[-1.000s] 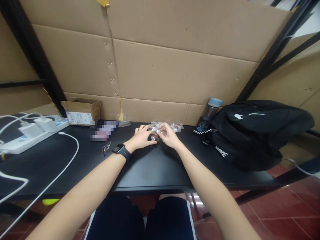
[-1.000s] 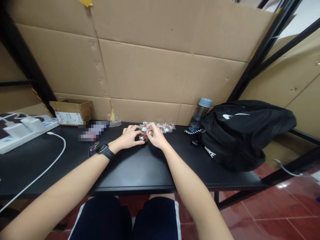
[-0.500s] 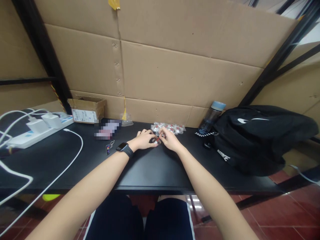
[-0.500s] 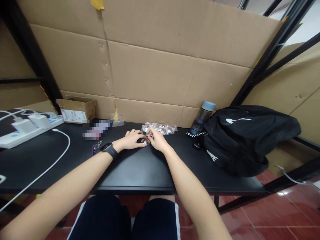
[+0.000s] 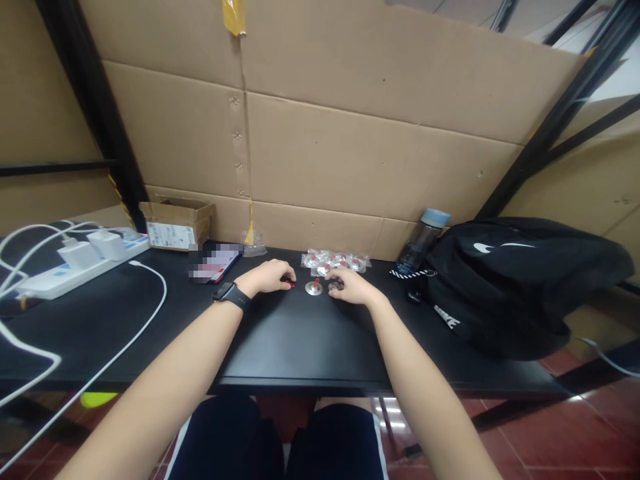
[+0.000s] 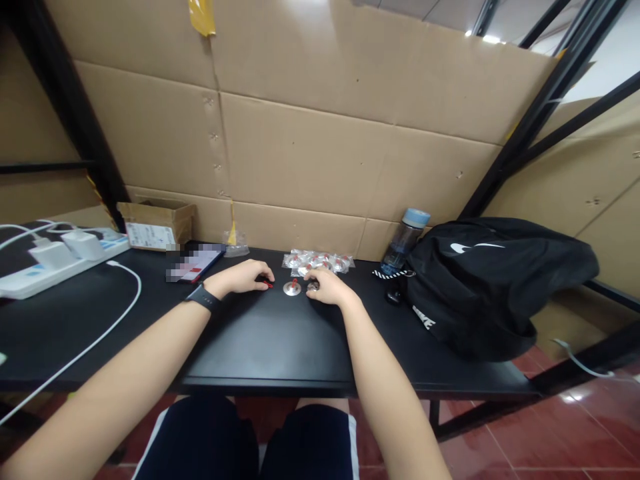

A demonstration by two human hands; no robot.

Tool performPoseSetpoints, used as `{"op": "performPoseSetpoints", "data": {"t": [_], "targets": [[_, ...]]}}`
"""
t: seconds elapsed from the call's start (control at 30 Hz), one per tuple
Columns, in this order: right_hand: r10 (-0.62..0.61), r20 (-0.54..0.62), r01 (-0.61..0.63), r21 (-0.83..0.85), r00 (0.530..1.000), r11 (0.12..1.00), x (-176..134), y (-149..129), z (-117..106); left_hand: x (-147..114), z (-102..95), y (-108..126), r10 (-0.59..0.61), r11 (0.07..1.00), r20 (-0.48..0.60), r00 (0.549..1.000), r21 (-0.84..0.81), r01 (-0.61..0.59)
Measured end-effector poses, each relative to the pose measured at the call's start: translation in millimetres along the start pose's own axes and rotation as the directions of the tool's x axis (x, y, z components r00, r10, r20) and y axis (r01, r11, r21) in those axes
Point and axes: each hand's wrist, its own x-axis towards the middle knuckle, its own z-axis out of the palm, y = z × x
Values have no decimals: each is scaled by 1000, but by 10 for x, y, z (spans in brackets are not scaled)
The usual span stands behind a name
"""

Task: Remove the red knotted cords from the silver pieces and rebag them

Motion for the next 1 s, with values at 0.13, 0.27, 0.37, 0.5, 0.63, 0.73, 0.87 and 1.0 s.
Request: {"op": "performPoseSetpoints", "data": {"t": [0.13,0.27,0.37,0.5,0.63,0.73,0.87,1.0], "targets": [[72,19,-73,17,997,997,-28,20,-76,25,36,-1,-43,997,-20,999,67,45],[121,25,-122,44,992,992,-21,45,-88,28,47,50,-77,991,-45,996,107,82],[131,49,-133,53,990,990,-12,74,-74,34,65,110,-110,986,-66,992,120,117],[165,58,-169,67,985,983,1,113,-56,39,83,180,-147,978,-71,987,141,156],[186,82,-192,62,979,979,10,143,-38,30,84,230,-176,969,-67,982,162,185],[191,76,-196,66,979,978,11,153,-23,26,91,249,-186,965,-61,981,174,194],[186,64,-189,33,980,982,12,147,-13,35,136,235,-177,965,-56,983,186,184],[158,40,-158,2,987,987,17,122,-17,46,205,204,-140,968,-77,987,200,153]]}}
